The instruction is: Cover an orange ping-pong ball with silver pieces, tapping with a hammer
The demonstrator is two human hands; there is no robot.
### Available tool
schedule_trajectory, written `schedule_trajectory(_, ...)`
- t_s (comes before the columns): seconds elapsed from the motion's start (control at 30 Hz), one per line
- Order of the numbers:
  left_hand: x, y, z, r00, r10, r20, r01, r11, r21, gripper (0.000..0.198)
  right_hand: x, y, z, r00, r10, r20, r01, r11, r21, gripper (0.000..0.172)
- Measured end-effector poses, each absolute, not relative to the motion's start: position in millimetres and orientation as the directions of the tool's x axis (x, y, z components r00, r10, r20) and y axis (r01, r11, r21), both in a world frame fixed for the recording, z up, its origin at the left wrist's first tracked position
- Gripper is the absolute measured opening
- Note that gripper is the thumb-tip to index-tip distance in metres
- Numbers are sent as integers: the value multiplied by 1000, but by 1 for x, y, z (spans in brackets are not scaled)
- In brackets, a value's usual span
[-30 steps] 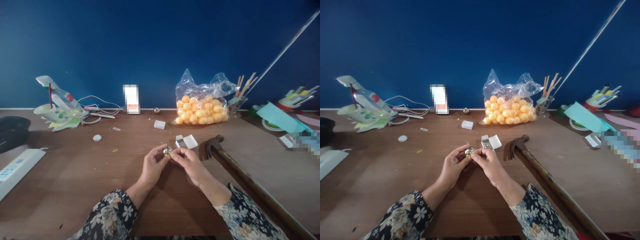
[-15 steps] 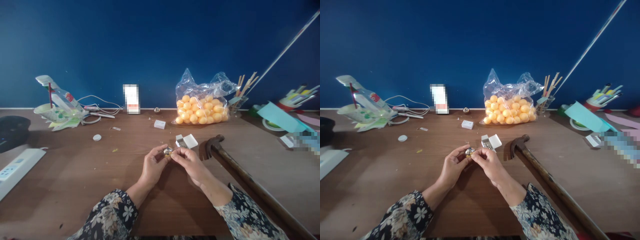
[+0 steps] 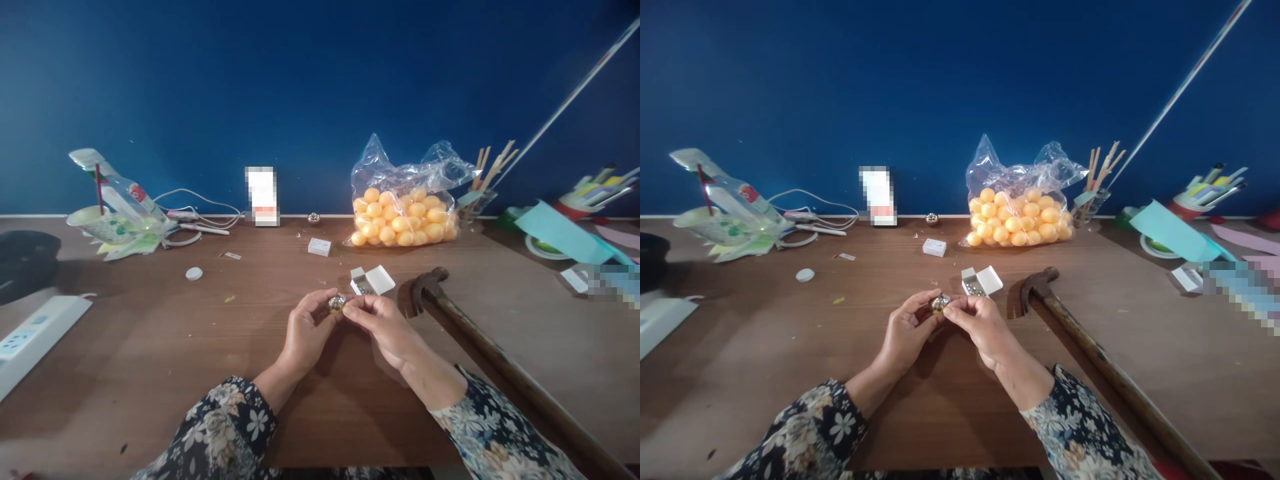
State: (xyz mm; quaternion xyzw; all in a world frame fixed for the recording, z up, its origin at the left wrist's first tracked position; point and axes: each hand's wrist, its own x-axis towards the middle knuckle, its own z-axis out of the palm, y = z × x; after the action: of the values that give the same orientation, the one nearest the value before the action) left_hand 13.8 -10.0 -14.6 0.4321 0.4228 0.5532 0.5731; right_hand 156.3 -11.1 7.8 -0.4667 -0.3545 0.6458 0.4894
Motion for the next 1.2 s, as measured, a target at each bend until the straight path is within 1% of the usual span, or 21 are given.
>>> schedule_trajectory(0.2,14,-11,-17,52,998,36,-219,-24,975,35,153,-13,9,-30,968,-251,-305,-248,-920,31)
schedule_trajectory(0.33,13,-13,-18,65,997,40,-196,-27,980,35,151,-14,9,2,960,-279,-324,-263,-909,39)
schedule_trajectory(0.43,13,-12,-17,78,997,24,-216,-6,976,36,149,-14,10,-2,963,-270,-361,-253,-898,46)
schedule_trajectory(0.53,13,-10,-13,79,996,-40,-251,59,966,41,148,-13,11,7,973,-232,-340,-216,-915,43)
schedule_trajectory(0.63,12,-9,-8,80,992,-98,-288,117,951,47,148,-12,12,-34,980,-195,-344,-195,-919,37)
schedule_trajectory(0.7,11,-9,-7,94,990,-103,-313,128,941,49,147,-12,12,-59,981,-183,-368,-192,-910,36)
schedule_trajectory(0.83,9,-10,-8,140,984,-113,-382,159,910,52,147,-12,8,-20,982,-189,-363,-183,-914,37)
schedule_trajectory(0.93,10,-10,-9,124,982,-143,-422,183,888,48,146,-12,4,-7,985,-175,-325,-167,-931,38)
schedule_trajectory(1.07,11,-10,-11,90,987,-136,-416,161,895,42,144,-13,-1,0,994,-111,-248,-108,-963,35)
schedule_trajectory(1.2,11,-10,-11,63,985,-159,-410,171,896,41,143,-14,-5,-4,994,-112,-220,-110,-969,36)
